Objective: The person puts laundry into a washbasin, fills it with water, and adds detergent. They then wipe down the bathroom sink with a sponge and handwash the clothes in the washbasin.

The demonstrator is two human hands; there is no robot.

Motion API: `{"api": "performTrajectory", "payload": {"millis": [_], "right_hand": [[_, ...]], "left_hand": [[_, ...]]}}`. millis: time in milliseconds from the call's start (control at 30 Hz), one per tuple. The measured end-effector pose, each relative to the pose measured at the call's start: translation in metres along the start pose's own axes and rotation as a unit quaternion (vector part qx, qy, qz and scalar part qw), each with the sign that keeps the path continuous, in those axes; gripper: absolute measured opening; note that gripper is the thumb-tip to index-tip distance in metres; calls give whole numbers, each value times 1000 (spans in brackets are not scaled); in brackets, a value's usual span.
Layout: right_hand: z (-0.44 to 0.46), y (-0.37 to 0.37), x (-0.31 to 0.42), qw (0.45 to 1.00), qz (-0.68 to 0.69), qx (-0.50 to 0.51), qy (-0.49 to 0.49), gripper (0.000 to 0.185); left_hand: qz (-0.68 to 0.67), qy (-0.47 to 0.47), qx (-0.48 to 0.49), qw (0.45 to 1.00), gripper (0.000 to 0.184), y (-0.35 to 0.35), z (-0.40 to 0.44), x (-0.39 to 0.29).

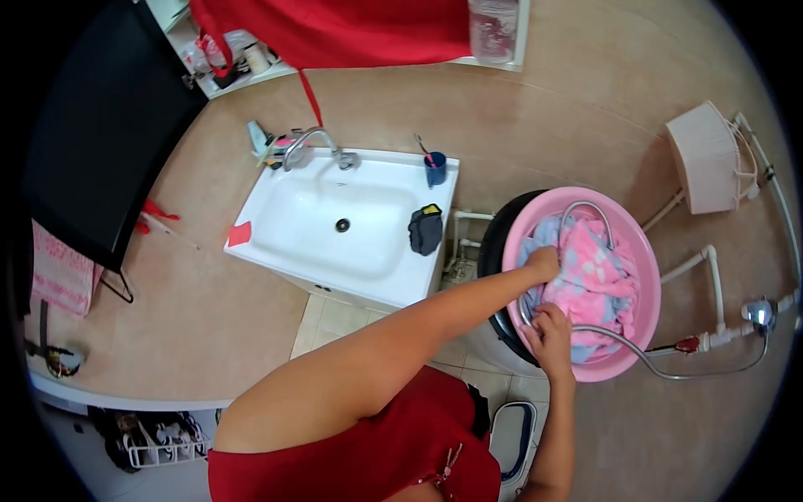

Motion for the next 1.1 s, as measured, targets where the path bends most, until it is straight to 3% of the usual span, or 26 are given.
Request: {"api": "performTrajectory", "payload": {"millis": [67, 167, 267, 367, 467, 500, 600, 700, 1000, 1067, 1100], "right_hand": [[2, -1, -3, 1000, -7, -17, 18, 22], [0, -1, -20, 999, 12, -35, -11, 21], [5, -8, -28, 997, -50, -17, -47, 23], [6, -22, -59, 990, -123, 33, -64, 23], [13, -25, -45, 972, -220, 59, -63, 19], [16, -25, -38, 968, -234, 67, -64, 19], [15, -22, -32, 980, -187, 18, -62, 21], [9, -18, -36, 984, -159, -20, -75, 20], [-39, 6, 28, 951, -238, -199, -21, 24], [-74, 14, 30, 938, -246, -243, -33, 33], [-94, 19, 31, 928, -254, -266, -52, 36]], "left_hand": [[18, 5, 82, 996, 29, 7, -5, -15], [200, -158, 163, 953, 21, 32, -20, -45], [185, -201, 41, 961, 22, 63, -38, -54], [243, -311, 3, 919, 28, 94, -76, -69], [256, -319, 39, 912, 35, 98, -103, -57], [277, -295, 92, 910, 42, 96, -108, -50], [398, -349, 118, 840, 47, 79, -117, -32], [398, -314, 241, 827, 49, 64, -111, -25], [370, -310, 231, 845, 45, 69, -108, -36], [313, -389, 147, 854, 40, 69, -108, -31], [300, -386, 151, 859, 38, 75, -112, -37]]}}
Point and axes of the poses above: each hand's wrist, its own z-axis towards the middle knuckle, its own y-axis out of the back of the hand, x = y × z, the point moved 7 cm from there along z, towards the middle knuckle, and after that the axes turned 8 degrees about -x, right-handed, at the moved point
